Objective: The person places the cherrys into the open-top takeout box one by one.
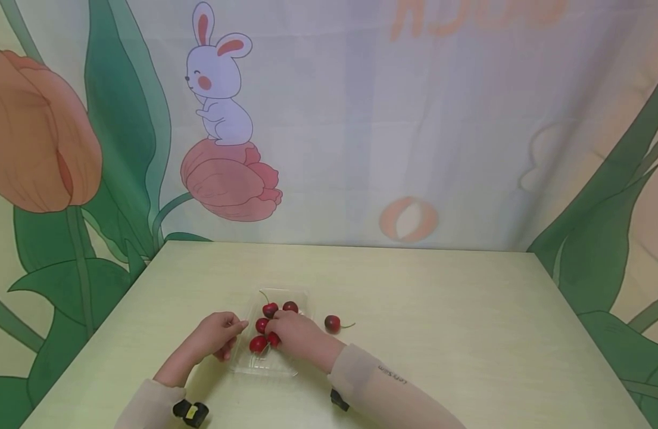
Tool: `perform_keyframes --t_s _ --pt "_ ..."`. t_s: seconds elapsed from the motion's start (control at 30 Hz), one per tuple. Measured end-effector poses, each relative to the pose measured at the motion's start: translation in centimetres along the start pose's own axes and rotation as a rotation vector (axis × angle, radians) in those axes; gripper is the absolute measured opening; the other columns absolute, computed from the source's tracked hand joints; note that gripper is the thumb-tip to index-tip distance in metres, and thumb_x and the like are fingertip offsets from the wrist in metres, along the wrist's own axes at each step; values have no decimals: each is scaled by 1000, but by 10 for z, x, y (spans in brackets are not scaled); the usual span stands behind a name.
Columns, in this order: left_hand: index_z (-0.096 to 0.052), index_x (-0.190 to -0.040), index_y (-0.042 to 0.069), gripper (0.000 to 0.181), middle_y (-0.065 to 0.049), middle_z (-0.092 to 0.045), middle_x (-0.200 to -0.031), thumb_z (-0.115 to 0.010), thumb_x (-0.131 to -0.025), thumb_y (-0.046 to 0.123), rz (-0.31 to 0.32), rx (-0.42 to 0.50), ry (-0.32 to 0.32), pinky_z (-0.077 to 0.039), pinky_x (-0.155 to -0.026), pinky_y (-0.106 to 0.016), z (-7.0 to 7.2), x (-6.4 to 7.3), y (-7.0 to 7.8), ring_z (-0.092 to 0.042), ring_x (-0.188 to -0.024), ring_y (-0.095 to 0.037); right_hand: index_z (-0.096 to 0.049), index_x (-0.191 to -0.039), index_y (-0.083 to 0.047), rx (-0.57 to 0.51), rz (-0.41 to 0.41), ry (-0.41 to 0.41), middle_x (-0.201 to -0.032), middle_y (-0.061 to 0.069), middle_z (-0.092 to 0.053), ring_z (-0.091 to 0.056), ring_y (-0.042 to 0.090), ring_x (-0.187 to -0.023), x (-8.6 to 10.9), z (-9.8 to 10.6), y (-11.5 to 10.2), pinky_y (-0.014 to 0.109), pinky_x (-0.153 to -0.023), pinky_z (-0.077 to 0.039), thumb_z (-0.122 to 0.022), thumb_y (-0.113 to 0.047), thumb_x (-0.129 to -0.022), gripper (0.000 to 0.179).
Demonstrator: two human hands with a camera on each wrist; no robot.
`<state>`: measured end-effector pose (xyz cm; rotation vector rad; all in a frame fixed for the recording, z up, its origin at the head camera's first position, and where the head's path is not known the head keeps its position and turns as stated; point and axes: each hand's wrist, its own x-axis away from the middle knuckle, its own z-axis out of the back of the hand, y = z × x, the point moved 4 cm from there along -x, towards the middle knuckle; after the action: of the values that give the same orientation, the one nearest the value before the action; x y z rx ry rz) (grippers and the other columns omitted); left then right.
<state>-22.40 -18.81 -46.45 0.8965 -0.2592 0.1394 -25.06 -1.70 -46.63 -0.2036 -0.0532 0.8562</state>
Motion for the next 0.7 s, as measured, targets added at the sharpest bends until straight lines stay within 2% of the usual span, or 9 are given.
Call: perform_keyframes --t_s 0.43,0.7 --pt "-57 -86 1 26 -1 -48 -60 -58 -105 20 -17 -16 5 -52 -48 -23 0 0 1 -49 -44 -11 -76 -112 -14 -9 7 7 -109 0 -71 -67 10 -97 2 2 1 20 -89 -57 -81 -13 -88 24" --pt "-57 -86 0 26 -1 -48 -59 -58 -104 18 2 -9 2 -51 -47 -22 0 1 2 -49 -44 -11 -76 -114 -14 -45 -6 -9 -111 0 -72 -67 12 -101 4 7 0 21 -91 -57 -80 -11 -89 25"
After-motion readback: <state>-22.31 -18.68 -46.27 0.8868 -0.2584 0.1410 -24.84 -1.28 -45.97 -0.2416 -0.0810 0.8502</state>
